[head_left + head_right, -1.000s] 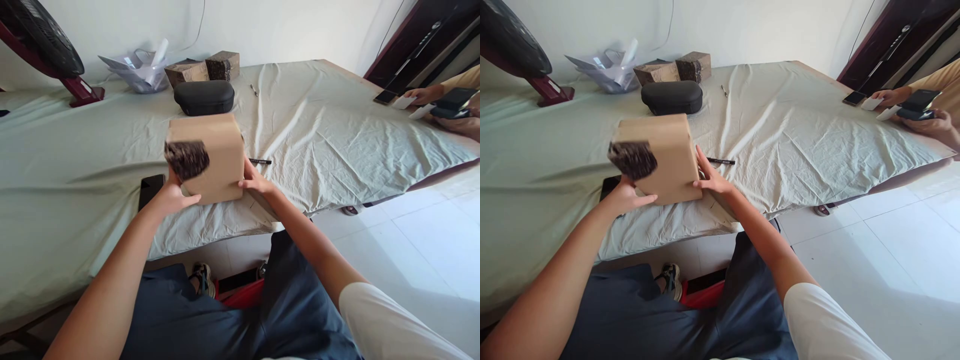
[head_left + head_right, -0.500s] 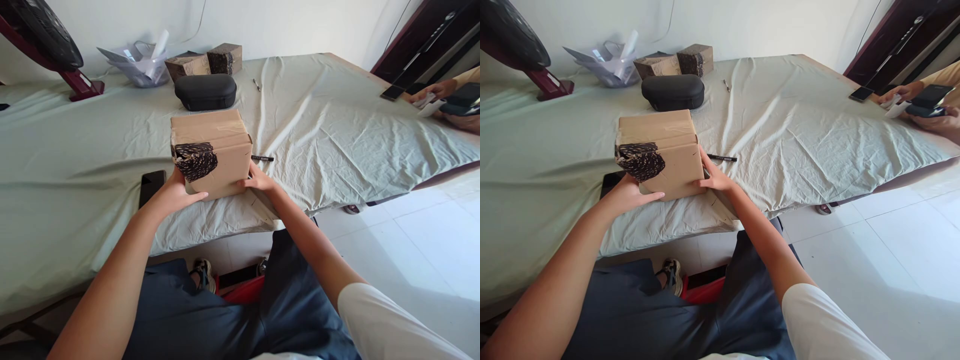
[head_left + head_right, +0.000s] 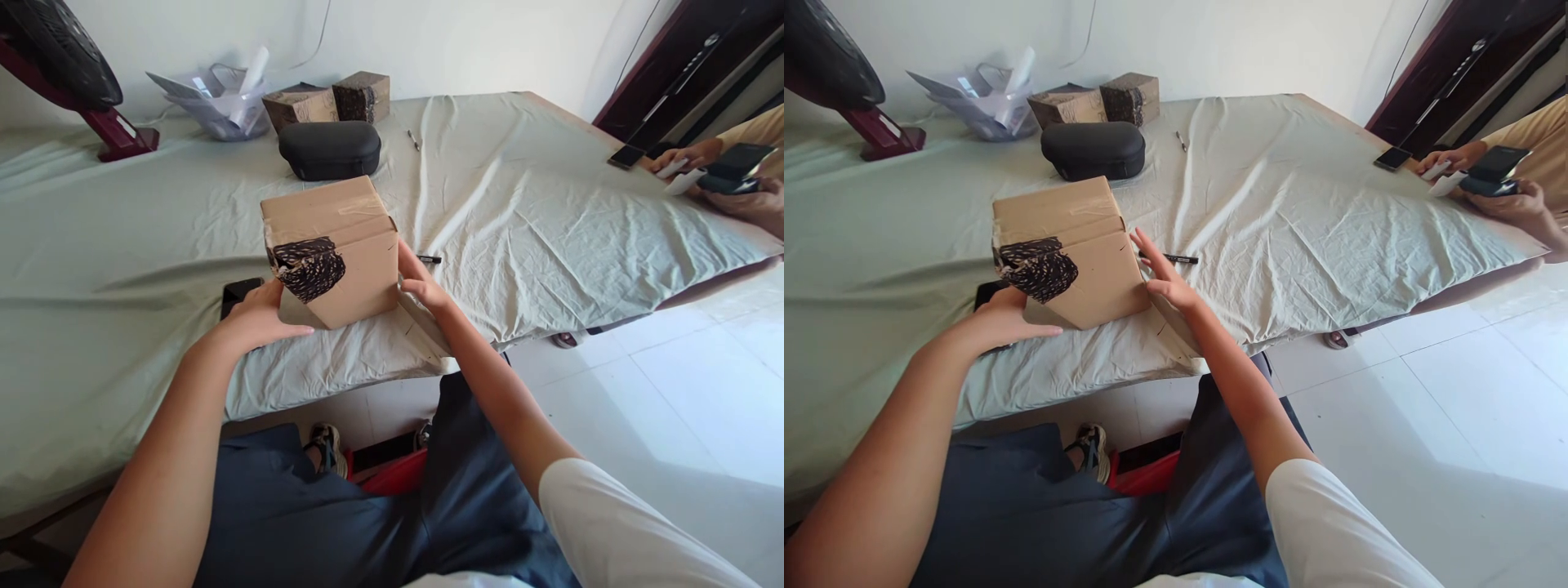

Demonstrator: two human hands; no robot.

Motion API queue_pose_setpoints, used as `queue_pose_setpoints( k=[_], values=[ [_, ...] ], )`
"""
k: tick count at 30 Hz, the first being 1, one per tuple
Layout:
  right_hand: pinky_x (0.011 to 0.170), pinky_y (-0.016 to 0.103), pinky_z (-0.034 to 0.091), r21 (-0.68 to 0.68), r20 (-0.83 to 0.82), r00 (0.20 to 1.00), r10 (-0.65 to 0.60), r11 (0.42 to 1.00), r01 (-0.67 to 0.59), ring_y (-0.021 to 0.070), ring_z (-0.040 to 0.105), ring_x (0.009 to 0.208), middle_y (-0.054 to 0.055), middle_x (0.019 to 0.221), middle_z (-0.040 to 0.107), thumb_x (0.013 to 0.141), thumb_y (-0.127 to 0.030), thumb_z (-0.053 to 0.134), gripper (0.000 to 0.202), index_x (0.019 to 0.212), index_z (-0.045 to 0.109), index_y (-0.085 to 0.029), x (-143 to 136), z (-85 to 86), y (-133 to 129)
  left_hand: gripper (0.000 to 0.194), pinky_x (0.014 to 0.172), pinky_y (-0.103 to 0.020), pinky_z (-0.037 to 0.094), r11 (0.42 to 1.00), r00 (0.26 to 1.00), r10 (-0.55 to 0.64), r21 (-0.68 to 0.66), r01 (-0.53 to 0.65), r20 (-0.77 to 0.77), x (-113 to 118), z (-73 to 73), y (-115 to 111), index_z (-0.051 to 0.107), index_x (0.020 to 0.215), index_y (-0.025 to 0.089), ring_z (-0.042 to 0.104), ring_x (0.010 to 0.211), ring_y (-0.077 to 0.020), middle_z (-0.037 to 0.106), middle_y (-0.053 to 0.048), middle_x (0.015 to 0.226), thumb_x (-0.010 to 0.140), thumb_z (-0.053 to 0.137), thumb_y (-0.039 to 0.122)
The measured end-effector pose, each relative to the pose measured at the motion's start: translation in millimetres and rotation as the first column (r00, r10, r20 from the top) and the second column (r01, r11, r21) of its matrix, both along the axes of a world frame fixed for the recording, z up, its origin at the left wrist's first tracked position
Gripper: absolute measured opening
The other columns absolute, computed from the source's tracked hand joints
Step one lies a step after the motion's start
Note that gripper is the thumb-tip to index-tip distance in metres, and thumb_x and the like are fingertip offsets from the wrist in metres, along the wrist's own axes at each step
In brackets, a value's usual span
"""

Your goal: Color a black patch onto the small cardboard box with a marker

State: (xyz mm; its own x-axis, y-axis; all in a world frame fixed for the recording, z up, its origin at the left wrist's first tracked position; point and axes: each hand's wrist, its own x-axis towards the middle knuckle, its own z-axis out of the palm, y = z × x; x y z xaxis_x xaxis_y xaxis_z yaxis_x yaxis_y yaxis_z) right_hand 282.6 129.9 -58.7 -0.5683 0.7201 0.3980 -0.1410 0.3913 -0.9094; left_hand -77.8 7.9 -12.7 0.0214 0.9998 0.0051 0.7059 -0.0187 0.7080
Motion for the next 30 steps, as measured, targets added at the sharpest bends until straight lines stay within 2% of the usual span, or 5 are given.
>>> queue_pose_setpoints(
  k=[5, 13, 22, 27, 30],
  values=[
    [0.142, 0.053, 0.036, 0.227, 0.319, 0.776, -0.544, 0.839, 0.495, 0.0346, 0.057, 0.158, 0.015, 0.159, 0.072, 0.097, -0.029, 0.054, 0.058, 0.151, 0.074, -0.021, 4, 4.1, 9, 0.128, 0.138, -0.071, 0.042, 0.999, 0.956, -0.036, 0.001, 0.038, 0.29, 31, 1.5, 6, 0.06, 0.156, 0.021, 0.055, 0.161, -0.0532, 0.065, -0.021, 0.167, 0.05, 0.111, 0.07],
    [0.134, 0.07, 0.029, 0.41, 0.71, 0.384, -0.59, 0.79, 0.456, 0.0427, 0.05, 0.154, 0.021, 0.16, 0.065, 0.112, -0.009, 0.04, 0.06, 0.164, 0.067, -0.021, -8, 9.9, -2, 0.123, 0.138, -0.07, 0.044, 0.999, 0.904, -0.031, -0.02, 0.043, 0.427, 53, 13.8, 9, 0.055, 0.16, 0.023, 0.057, 0.16, -0.0492, 0.066, -0.019, 0.166, 0.057, 0.11, 0.058],
    [0.124, 0.059, 0.036, 0.439, 0.715, 0.361, -0.599, 0.786, 0.434, 0.0411, 0.055, 0.142, 0.023, 0.147, 0.065, 0.118, -0.023, 0.044, 0.041, 0.148, 0.072, -0.019, -8, 9.8, -2, 0.147, 0.137, -0.074, 0.043, 0.999, 0.929, -0.014, -0.022, 0.024, 0.37, 58, 19.3, 9, 0.041, 0.171, 0.02, 0.055, 0.162, -0.054, 0.051, -0.025, 0.179, 0.05, 0.109, 0.07],
    [0.123, 0.059, 0.038, 0.424, 0.684, 0.403, -0.608, 0.781, 0.458, 0.0418, 0.059, 0.14, 0.022, 0.147, 0.073, 0.117, -0.022, 0.041, 0.039, 0.143, 0.069, -0.019, -7, 7.7, 2, 0.166, 0.142, -0.066, 0.038, 0.943, 0.924, -0.153, 0.332, 0.03, 0.351, 67, 36.9, -3, 0.008, 0.18, 0.032, 0.031, 0.179, -0.0489, 0.013, -0.025, 0.196, 0.056, 0.101, 0.091],
    [0.122, 0.059, 0.039, 0.427, 0.681, 0.414, -0.604, 0.787, 0.446, 0.0412, 0.06, 0.14, 0.022, 0.146, 0.074, 0.117, -0.023, 0.041, 0.037, 0.141, 0.07, -0.019, -7, 7.3, 2, 0.132, 0.149, -0.065, 0.022, 0.817, 0.983, -0.155, 0.572, 0.073, 0.097, 72, 51.0, -14, 0.029, 0.172, 0.025, 0.007, 0.186, -0.0471, -0.009, -0.024, 0.197, 0.074, 0.102, 0.075]
  ],
)
